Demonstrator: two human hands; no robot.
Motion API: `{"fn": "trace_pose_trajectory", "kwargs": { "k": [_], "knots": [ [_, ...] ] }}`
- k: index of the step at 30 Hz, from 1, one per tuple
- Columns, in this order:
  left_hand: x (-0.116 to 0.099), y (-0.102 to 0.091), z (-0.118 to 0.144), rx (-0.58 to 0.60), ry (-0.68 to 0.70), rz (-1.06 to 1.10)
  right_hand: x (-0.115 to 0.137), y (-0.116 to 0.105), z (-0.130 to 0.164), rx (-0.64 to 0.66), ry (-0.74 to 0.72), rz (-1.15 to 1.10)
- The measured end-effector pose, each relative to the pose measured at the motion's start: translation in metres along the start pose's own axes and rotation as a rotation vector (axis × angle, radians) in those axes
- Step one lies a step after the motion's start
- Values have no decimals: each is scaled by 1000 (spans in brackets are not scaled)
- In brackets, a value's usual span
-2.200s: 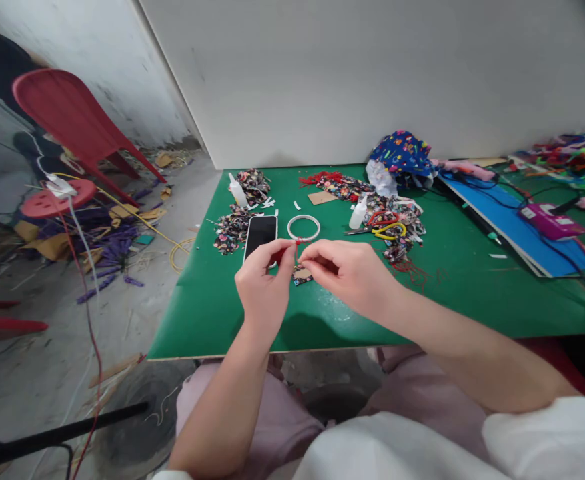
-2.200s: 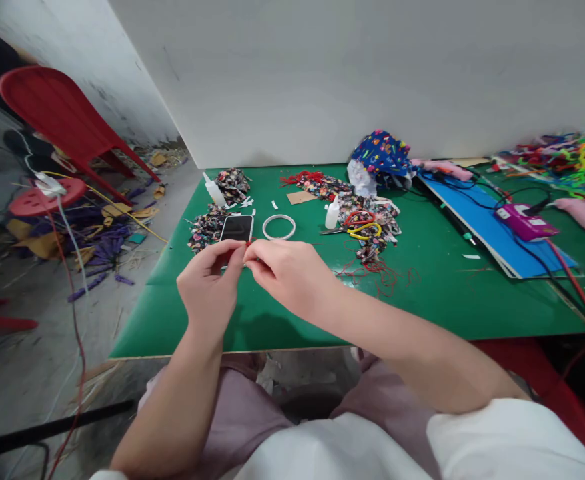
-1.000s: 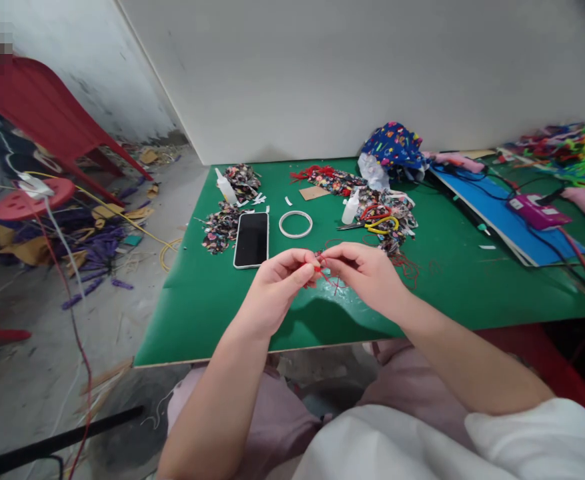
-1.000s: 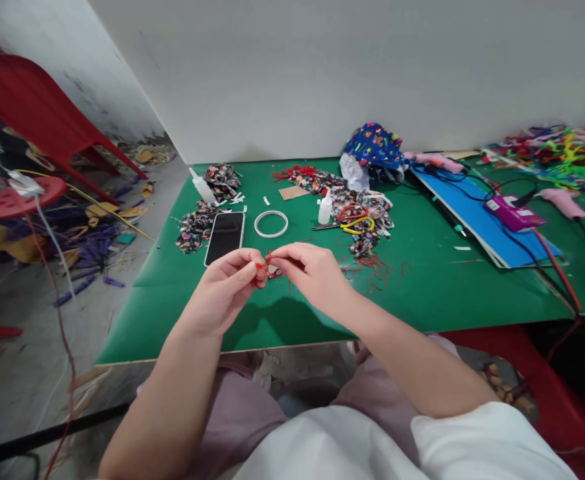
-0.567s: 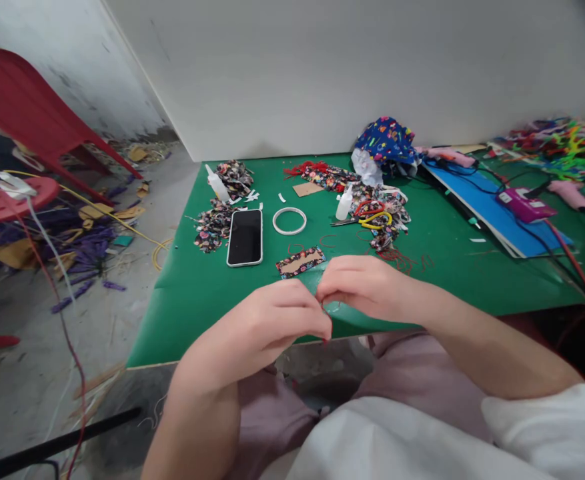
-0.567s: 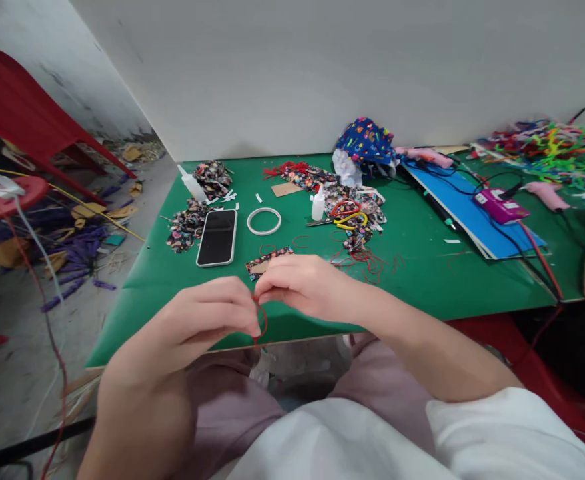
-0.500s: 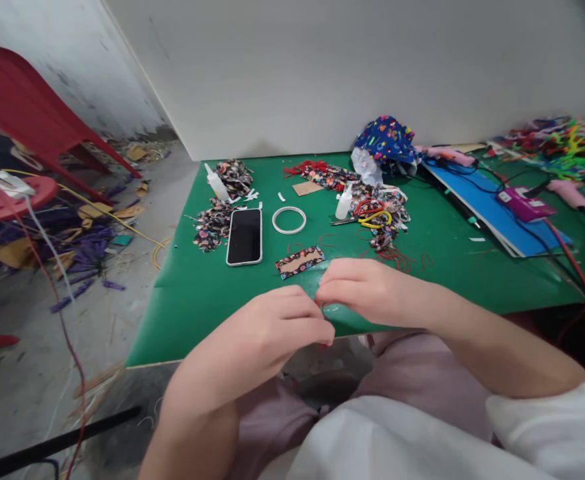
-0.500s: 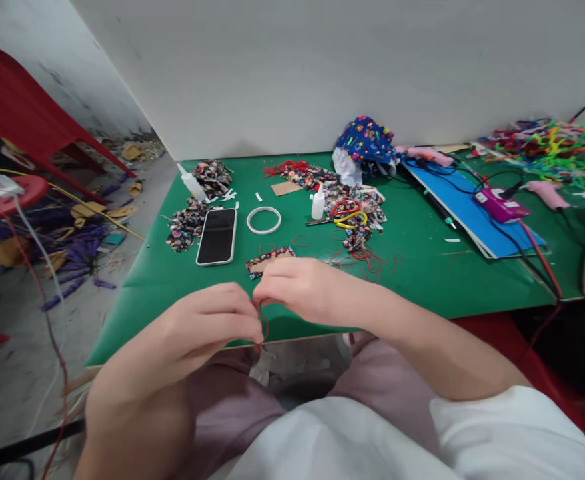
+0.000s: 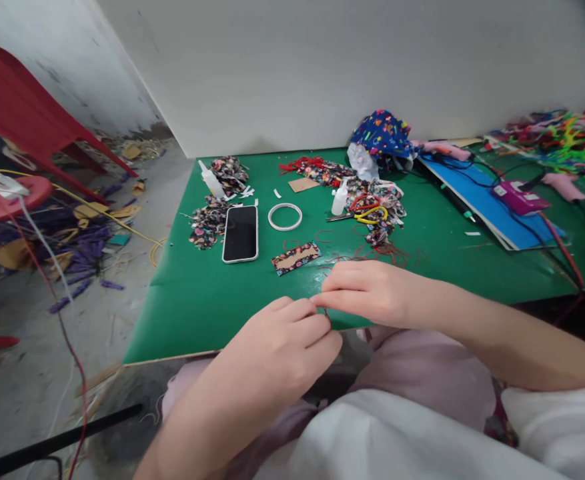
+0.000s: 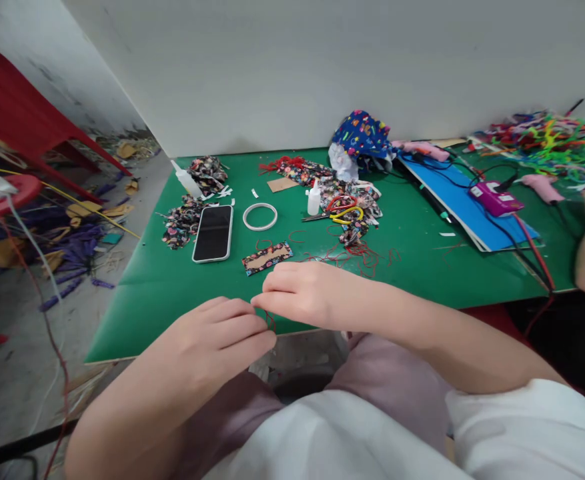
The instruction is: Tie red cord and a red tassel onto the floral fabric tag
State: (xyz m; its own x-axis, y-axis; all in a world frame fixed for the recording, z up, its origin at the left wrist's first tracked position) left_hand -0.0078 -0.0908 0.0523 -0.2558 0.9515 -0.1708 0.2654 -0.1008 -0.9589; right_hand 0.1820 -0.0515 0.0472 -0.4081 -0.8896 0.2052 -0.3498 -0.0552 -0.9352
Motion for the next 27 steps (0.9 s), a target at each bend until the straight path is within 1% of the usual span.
{"fn": "trace_pose_trajectory", "kwargs": {
  "k": [4,6,8,11,15,17,20,22,24,25,27],
  "knots": [
    [0,3,-5,19,1,-27,-3,0,3,3,-51,129],
    [2,6,-7,49,-8,-19,-6,0,3,10,-94,191],
    [5,7,-8,88,-42,11,-9,-2,2,24,-101,214],
    [11,5,-10,108,-100,59,-15,-5,1,62,-49,184],
    [16,1,-17,73,-116,84,-24,-6,-1,130,22,125],
    [16,4,-21,102,-110,92,-26,-5,-3,158,35,97],
    [18,12,-25,154,-101,113,-27,-4,-6,219,15,79],
    [20,16,-25,150,-108,131,-27,-5,-7,255,5,82],
    [25,17,-23,130,-128,159,-28,-8,-7,263,15,84],
    [28,17,-22,113,-143,175,-28,-10,-7,250,26,81],
    [35,17,-19,42,-177,196,-31,-12,-4,181,70,67]
  ]
}}
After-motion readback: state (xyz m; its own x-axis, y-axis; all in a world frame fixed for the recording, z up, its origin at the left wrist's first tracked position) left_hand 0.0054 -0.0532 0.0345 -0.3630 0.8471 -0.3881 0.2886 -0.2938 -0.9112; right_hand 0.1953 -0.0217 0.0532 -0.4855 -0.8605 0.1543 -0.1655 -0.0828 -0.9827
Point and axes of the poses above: each hand's wrist, its own z-axis away from the middle knuckle, its own y-axis out of the palm, x = y × z, the point moved 1 cm from there along -z, towards the middle knuckle, and after that the axes turned 8 degrees about y, right-handed, at the moved point
